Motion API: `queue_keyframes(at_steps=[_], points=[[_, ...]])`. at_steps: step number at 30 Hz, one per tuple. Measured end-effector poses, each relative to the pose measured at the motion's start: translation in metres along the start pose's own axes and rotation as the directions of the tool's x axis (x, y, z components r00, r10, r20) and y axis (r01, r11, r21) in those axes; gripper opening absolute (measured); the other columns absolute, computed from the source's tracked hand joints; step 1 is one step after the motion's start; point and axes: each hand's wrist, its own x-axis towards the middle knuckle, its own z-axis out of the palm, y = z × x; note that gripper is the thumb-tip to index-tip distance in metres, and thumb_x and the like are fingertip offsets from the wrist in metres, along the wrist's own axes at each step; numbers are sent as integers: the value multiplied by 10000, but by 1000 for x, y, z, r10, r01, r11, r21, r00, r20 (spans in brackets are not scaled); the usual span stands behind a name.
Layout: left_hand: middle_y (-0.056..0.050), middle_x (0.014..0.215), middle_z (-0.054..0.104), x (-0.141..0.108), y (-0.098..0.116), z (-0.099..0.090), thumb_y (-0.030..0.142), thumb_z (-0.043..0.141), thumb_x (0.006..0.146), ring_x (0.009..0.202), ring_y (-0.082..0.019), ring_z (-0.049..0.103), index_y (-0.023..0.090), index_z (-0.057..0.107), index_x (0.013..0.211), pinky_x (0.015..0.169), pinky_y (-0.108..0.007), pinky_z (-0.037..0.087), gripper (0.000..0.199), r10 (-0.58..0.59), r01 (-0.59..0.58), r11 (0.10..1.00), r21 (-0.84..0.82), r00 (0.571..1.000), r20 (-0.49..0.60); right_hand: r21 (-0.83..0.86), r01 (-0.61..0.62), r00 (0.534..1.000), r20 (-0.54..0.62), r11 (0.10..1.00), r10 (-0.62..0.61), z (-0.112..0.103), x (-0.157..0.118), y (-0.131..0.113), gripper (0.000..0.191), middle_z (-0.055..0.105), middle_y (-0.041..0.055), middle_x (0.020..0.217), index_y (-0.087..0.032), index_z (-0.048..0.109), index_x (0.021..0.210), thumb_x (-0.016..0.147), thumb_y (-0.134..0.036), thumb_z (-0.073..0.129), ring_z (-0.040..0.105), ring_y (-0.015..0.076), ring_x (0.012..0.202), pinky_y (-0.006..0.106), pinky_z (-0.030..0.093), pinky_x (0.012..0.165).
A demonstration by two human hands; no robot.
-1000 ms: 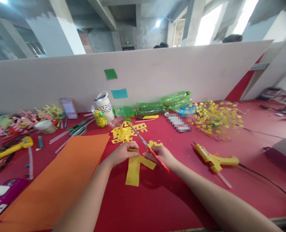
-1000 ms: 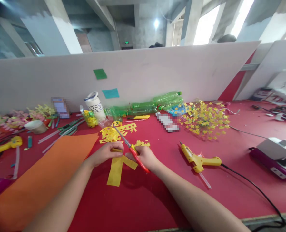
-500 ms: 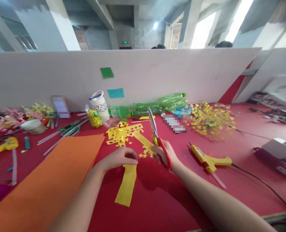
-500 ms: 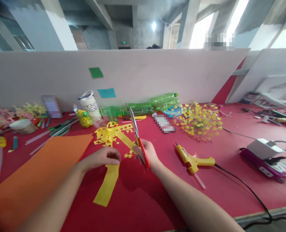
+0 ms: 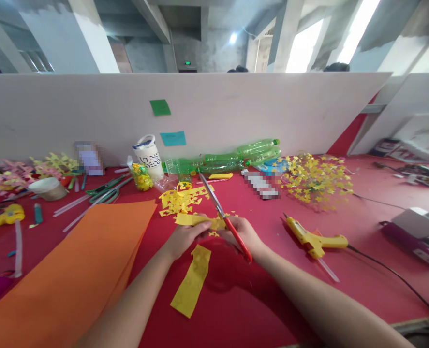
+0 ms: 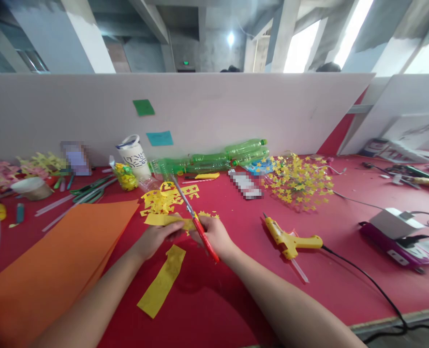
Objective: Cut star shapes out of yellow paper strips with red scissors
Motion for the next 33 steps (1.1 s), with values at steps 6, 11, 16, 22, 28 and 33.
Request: queue_keyframes(at_steps=[6,11,16,22,28,33], points=[[-9,680,576,-4,10,9,506,487,838,673,-145,512,176,616,692,640,-271,408,383,36,-22,994,-105,991,128,74,-28,997,-70,997,33,-2,0,-2,103,480,-80,405,-190,493,608,705,-195,526,396,72,295,174,318,313],[-2,665,556,-4,6,13,512,459,848,688,-156,502,202,588,654,684,-292,414,387,-7,22,996,-87,985,170,67,-8,1000,-12,998,9,-2,-1,-3,60,551,-58,468,-169,562,657,697,-191,524,403,61,308,165,307,312],[3,666,553,-3,3,13,528,466,838,686,-155,505,203,594,668,679,-287,414,388,-15,34,994,-102,984,179,28,-34,999,15,999,33,0,-3,-5,90,516,-57,451,-170,531,595,683,-179,518,417,61,319,155,309,308],[-2,695,584,-3,2,12,509,459,839,721,-165,521,207,615,701,679,-288,415,367,-68,81,994,-78,985,161,2,-45,999,-6,999,45,2,-4,-6,62,514,-63,455,-176,537,636,697,-183,526,406,62,305,157,295,292],[-1,691,592,-5,5,8,508,474,835,719,-168,538,209,637,690,683,-292,412,370,-64,68,998,-11,979,195,0,-72,993,-96,997,72,5,-4,-1,116,509,-62,441,-187,493,615,712,-223,546,397,67,296,166,299,290],[-6,679,605,-4,2,10,503,454,847,720,-181,551,221,658,695,677,-305,417,380,-11,11,1000,1,977,213,7,-50,992,-119,999,51,5,-3,3,97,512,-64,457,-190,490,609,695,-198,533,410,70,303,170,306,294]])
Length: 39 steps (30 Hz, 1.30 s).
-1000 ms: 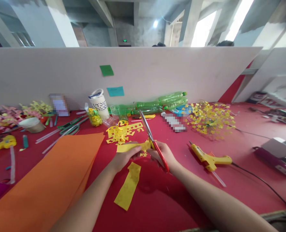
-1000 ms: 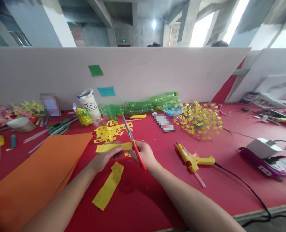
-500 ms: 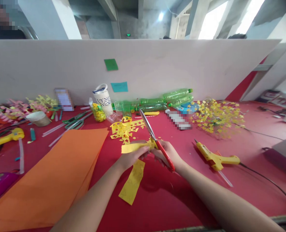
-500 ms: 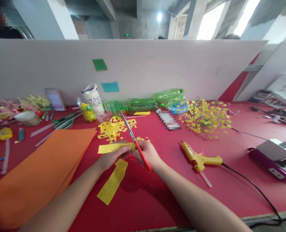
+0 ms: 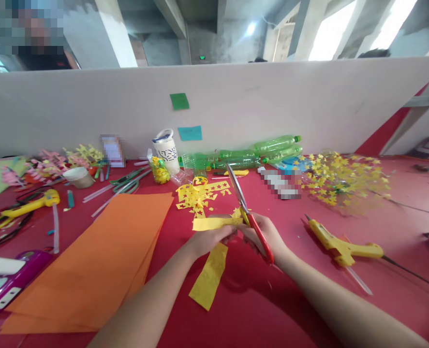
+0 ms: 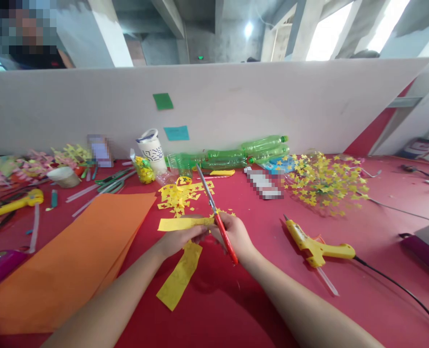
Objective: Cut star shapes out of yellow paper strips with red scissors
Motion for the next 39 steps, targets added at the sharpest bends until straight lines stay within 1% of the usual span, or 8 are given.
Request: queue_keyframes(at_steps=[6,10,13,16,18,24,32,39], points=[[-8,674,591,-2,6,2,535,472,831,700,-172,539,207,624,659,709,-309,406,400,-32,32,999,-26,999,4,-33,-9,1000,-3,999,9,-1,0,1,123,506,-60,463,-190,474,613,710,-212,545,418,67,317,167,309,313],[-7,647,573,-3,13,3,512,484,828,667,-156,513,203,618,622,692,-293,395,395,-32,32,993,-116,999,-1,-68,-11,999,52,998,14,-3,0,-3,187,501,-54,473,-185,485,643,756,-296,584,409,65,316,171,296,318],[-14,639,583,0,13,-1,489,530,801,643,-147,514,194,639,629,660,-275,405,358,-13,-29,965,-260,988,-157,-98,-22,993,116,995,34,-6,-1,-7,285,471,-57,460,-185,473,660,784,-407,602,398,66,322,179,291,334],[-16,647,596,6,10,-12,462,571,774,594,-119,504,171,674,702,597,-244,403,317,-26,-176,894,-411,898,-440,-168,9,977,212,986,27,-9,-2,-10,372,463,-51,485,-190,418,640,800,-472,601,412,68,369,180,297,369],[-6,642,594,9,9,-20,434,616,746,560,-95,490,161,688,735,550,-220,385,282,-46,-263,846,-464,831,-555,-223,53,962,275,973,10,-11,-4,-9,406,460,-46,515,-189,398,639,805,-499,601,432,74,413,180,304,394],[-1,586,593,12,7,-33,397,661,704,489,-72,473,135,678,708,468,-205,347,262,-29,-404,788,-465,730,-682,-284,78,928,370,956,34,-11,-6,-2,446,398,-56,523,-190,370,650,825,-548,571,432,80,460,190,345,447],[-6,568,598,12,2,-31,375,644,732,506,-81,495,149,654,635,501,-212,376,246,7,-370,831,-415,753,-658,-268,-1,931,351,963,99,-8,-7,-10,495,426,-43,530,-167,465,665,820,-635,514,479,88,458,192,387,437],[-10,575,608,7,7,-35,301,638,706,497,-86,500,144,645,618,473,-213,367,180,58,-427,781,-455,776,-628,-227,1,894,436,974,100,-13,-10,-14,493,436,-59,421,-161,547,731,876,-620,438,430,74,357,205,384,432]])
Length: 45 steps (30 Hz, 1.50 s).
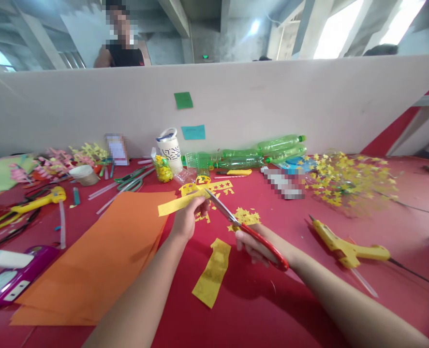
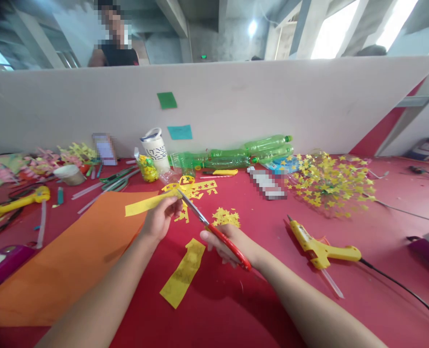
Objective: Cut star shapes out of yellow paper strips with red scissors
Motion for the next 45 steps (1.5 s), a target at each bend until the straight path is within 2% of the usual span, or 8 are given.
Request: queue_keyframes(at_steps=[5,11,16,27,41,45], points=[[-19,564,611,1,4,-1,284,644,686,496,-91,502,140,644,607,463,-214,365,164,4,-4,1000,-1,1000,3,41,33,999,19,999,-33,-1,0,1,517,426,-67,402,-162,534,714,873,-643,430,411,64,336,192,373,409],[-16,543,593,2,8,-6,281,644,687,499,-91,502,134,641,581,467,-214,372,181,-7,4,999,36,998,70,109,-65,998,18,992,64,2,1,0,532,401,-77,386,-167,492,667,847,-666,450,374,50,292,168,307,332],[-3,525,572,2,12,-8,281,634,690,473,-83,483,132,638,588,455,-214,358,180,8,-16,998,60,993,118,147,-61,998,38,987,56,2,2,2,520,384,-87,373,-173,483,662,849,-657,456,368,50,286,183,383,366],[3,482,544,4,13,-12,289,636,665,428,-78,457,142,624,552,412,-212,315,186,-3,-7,995,99,995,99,191,-14,998,58,982,3,1,2,4,521,368,-94,349,-174,482,654,845,-658,466,354,52,276,192,405,374],[1,447,523,5,14,-13,304,642,633,411,-79,442,144,632,519,397,-213,296,196,-16,7,994,112,997,79,187,-46,997,76,981,32,0,3,5,512,360,-95,339,-178,478,641,847,-647,473,349,55,262,192,392,355],[1,436,514,4,14,-13,306,638,628,403,-80,437,143,629,510,394,-215,288,201,-24,14,993,119,997,78,168,-59,997,67,984,48,-1,3,7,521,375,-87,342,-179,474,632,831,-660,489,372,61,263,179,354,323]])
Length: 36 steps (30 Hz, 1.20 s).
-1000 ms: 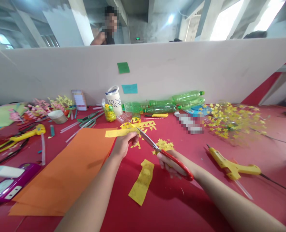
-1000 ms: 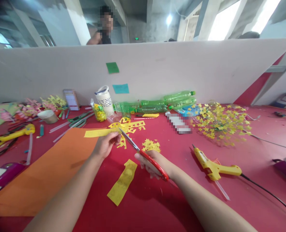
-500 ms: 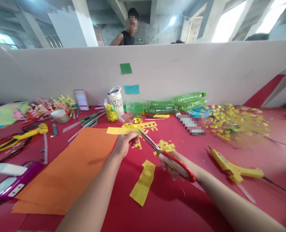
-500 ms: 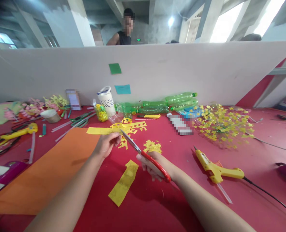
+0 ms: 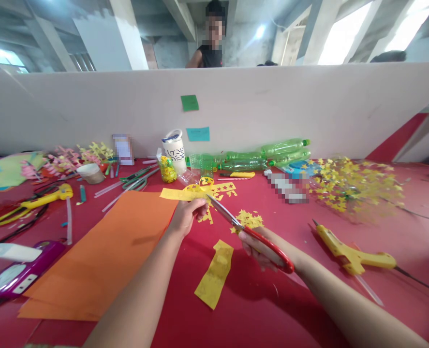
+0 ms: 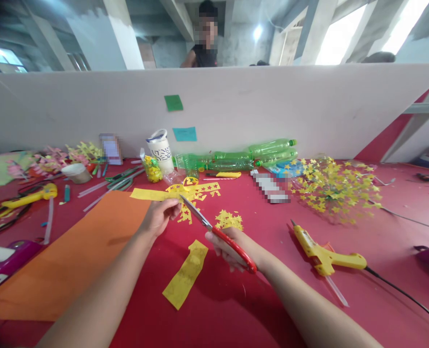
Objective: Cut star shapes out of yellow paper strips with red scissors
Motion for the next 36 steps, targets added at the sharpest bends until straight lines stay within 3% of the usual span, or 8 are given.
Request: queue_keyframes(at_steps=[5,13,19,27,36], points=[[-3,435,517,0,1,-1,310,633,630,403,-81,438,143,623,498,399,-217,287,213,-3,3,1000,15,1000,8,-5,4,1000,0,1000,-4,0,0,-2,514,350,-95,327,-183,462,620,840,-647,484,357,57,262,182,381,341],[-6,436,519,-1,2,0,297,636,623,404,-81,438,142,621,490,397,-218,286,205,-8,8,1000,11,1000,1,-34,-5,1000,-7,999,5,-1,0,-3,508,346,-92,320,-187,453,618,843,-641,480,352,60,261,172,313,325],[-12,466,550,2,-3,-2,321,618,668,422,-92,462,143,640,535,416,-228,319,223,32,-32,999,15,999,11,-19,0,1000,-5,1000,0,0,1,-3,498,334,-99,325,-189,451,625,847,-633,484,342,60,267,191,372,363],[3,540,559,-7,-14,13,436,587,760,494,-94,484,173,622,600,495,-225,380,311,69,-59,993,99,993,-95,-1,38,996,-76,999,-38,6,3,2,538,376,-83,365,-180,464,627,814,-683,488,362,53,291,169,291,330],[-28,684,618,-18,-14,27,528,587,771,627,-128,556,194,628,694,589,-228,451,345,-72,97,990,103,973,-218,7,98,994,-39,995,-98,13,-1,-1,524,377,-92,356,-178,492,681,865,-664,421,373,62,293,218,424,428]])
